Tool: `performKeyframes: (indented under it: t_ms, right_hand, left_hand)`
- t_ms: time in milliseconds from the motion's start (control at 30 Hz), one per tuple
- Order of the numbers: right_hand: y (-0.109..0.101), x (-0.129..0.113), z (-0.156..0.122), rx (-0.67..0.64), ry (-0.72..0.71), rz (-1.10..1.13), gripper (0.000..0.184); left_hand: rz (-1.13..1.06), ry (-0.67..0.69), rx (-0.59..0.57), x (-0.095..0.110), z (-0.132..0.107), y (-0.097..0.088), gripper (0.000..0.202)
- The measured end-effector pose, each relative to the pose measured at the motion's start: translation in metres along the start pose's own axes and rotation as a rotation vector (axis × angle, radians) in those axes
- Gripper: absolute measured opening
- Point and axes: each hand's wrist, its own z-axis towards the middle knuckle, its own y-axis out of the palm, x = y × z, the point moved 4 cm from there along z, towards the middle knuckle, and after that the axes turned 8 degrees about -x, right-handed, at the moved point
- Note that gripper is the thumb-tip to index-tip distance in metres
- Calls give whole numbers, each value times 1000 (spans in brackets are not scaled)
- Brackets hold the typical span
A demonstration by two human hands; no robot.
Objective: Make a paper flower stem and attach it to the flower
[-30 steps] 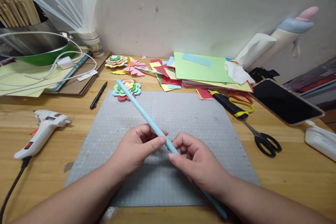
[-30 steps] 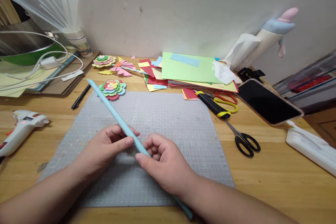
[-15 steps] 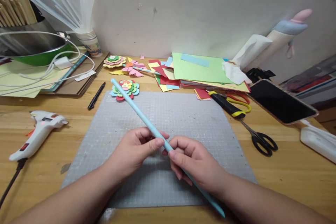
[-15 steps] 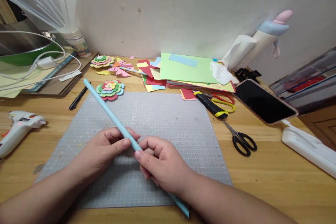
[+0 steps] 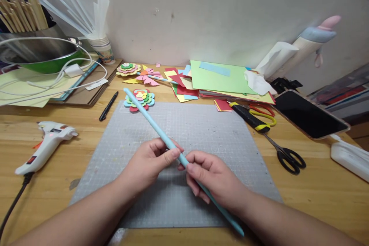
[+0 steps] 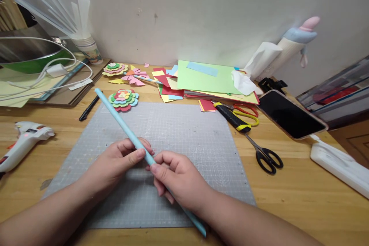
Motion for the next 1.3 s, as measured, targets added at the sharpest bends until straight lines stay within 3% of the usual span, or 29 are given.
performKeyframes:
  t_ms: [133,333,433,600,700,867,1133,1300]
  right_hand:
    - [1,3,3,-101,67,196,35]
    - [-5,3,5,-152,85,259,28]
    - [-6,2,4,-167,80,263,27]
    - [-8,-1,4,-147,73,310,32]
    - [-9,-3,4,-173,87,296,32]
    - [-11,-4,2,-197,105,173,28]
    - [-9,-1,4,-151,107,36,27]
    - [-18,-10,2,-85,99,-135,19]
  left_hand:
    - [-93,18,175,-2,2,-11,33]
    - [-134,-4,379,-5,6,-27,33]
    - [-130,7,401,-4,7,-29,36]
    - [-175,53,343,1,8,-27,37]
    - [-176,89,404,5,8,-32,28]
    - [-207,264,580,13,5,-46,19]
    - [-214,334,587,14,5,-49,14]
    - [-232,388,577,20,2,-50,12]
